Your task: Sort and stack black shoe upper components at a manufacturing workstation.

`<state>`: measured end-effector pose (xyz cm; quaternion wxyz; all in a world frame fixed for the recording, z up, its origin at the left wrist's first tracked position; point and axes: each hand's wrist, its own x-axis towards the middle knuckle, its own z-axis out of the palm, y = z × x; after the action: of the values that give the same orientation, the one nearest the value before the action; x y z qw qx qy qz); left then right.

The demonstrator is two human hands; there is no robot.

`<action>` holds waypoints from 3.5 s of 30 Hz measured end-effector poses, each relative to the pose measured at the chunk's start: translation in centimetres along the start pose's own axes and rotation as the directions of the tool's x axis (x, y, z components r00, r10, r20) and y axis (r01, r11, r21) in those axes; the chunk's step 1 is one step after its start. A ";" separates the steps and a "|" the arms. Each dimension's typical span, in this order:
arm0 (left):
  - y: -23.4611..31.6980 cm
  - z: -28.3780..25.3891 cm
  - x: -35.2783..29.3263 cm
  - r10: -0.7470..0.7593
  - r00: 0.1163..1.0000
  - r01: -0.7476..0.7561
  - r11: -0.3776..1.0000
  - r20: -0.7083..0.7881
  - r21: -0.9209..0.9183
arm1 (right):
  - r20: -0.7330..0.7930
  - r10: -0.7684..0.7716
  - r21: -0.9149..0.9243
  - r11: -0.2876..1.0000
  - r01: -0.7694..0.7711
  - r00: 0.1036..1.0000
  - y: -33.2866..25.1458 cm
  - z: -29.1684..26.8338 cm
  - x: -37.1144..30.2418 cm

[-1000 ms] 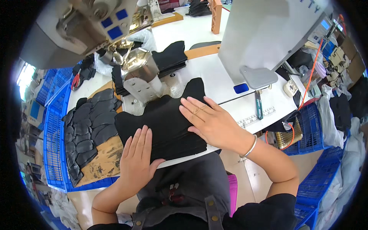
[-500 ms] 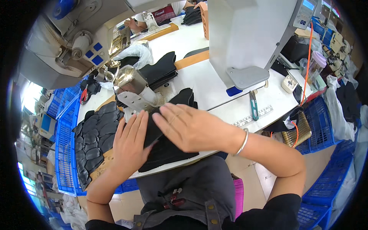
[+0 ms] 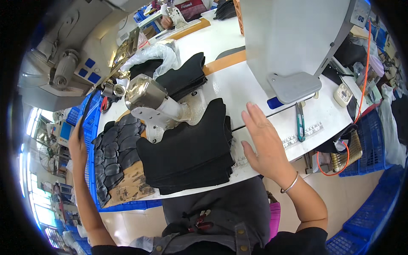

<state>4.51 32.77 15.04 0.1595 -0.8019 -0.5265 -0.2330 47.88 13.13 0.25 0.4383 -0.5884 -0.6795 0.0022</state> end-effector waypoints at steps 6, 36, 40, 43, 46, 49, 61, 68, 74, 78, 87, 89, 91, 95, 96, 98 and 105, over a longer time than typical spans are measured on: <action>8.2 11.7 9.2 0.209 0.977 -0.175 0.896 0.040 -0.408 | 0.090 0.032 -0.074 0.997 -0.025 0.995 1.0 0.5 -0.1; 14.1 12.6 14.2 0.310 0.730 -0.011 0.897 0.610 -0.442 | -0.028 0.038 0.023 0.999 -0.038 0.999 1.6 0.6 -0.5; 14.5 12.9 13.4 0.305 0.789 -0.057 0.900 0.533 -0.432 | -0.032 0.045 0.030 0.999 -0.044 0.998 1.6 0.6 -0.6; 15.1 13.1 12.7 0.291 0.805 -0.066 0.910 0.517 -0.409 | -0.039 0.052 0.038 0.998 -0.051 0.998 1.7 0.7 -0.6; 15.0 13.6 12.5 0.220 0.780 0.111 0.873 0.586 -0.475 | -0.058 0.052 0.048 0.998 -0.050 0.997 1.7 0.8 -0.5; 15.4 13.4 12.5 0.177 0.775 0.091 0.918 0.607 -0.385 | -0.077 0.051 0.061 0.997 -0.047 0.996 1.8 1.0 -0.6; 15.3 13.9 12.3 0.279 0.690 0.052 0.901 0.668 -0.431 | -0.058 0.072 0.054 0.996 -0.069 0.996 1.7 0.7 -0.6; 11.7 14.8 12.6 0.390 0.859 -0.192 0.846 0.331 -0.498 | -0.023 0.131 0.049 0.990 -0.129 0.991 0.8 1.0 0.0; 2.8 8.6 7.4 0.402 0.897 -0.292 0.851 0.184 -0.436 | 0.007 0.235 0.125 0.964 -0.234 0.972 0.6 1.1 -0.4; -3.2 9.1 1.9 0.372 0.798 -0.159 0.889 0.475 -0.429 | 0.024 0.216 0.119 0.969 -0.217 0.976 1.0 1.3 -0.5; -3.5 10.5 -1.8 0.501 0.743 -0.400 0.864 0.445 -0.306 | 0.061 0.159 0.017 0.987 -0.161 0.985 0.8 1.2 -0.4; -3.3 10.8 -2.1 0.566 0.721 -0.488 0.825 0.400 -0.286 | 0.059 0.225 0.063 0.971 -0.229 0.972 0.4 1.2 -0.3; -2.5 11.3 -2.7 0.693 0.661 -0.676 0.717 0.289 -0.170 | 0.055 0.225 0.058 0.972 -0.228 0.973 0.6 1.2 -0.3; -2.1 11.6 -2.9 0.801 0.588 -0.798 0.597 0.112 -0.086 | 0.047 0.216 0.079 0.973 -0.219 0.975 0.7 1.5 -0.4; -2.2 11.8 -2.9 0.801 0.589 -0.797 0.598 0.108 -0.087 | 0.046 0.214 0.075 0.973 -0.217 0.976 0.7 1.6 -0.4; -2.1 12.1 -2.9 0.819 0.573 -0.819 0.573 0.026 -0.035 | 0.031 0.227 0.079 0.970 -0.229 0.973 0.7 1.7 -0.4; -1.5 13.7 -3.7 -0.198 0.979 0.149 0.852 -0.046 -0.502 | 0.054 0.131 -0.112 0.986 -0.124 0.990 0.6 1.6 -0.4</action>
<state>4.68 37.34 1.54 -0.0485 -0.7531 -0.5108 -0.4119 47.33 13.86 -1.26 0.3837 -0.6534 -0.6525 0.0111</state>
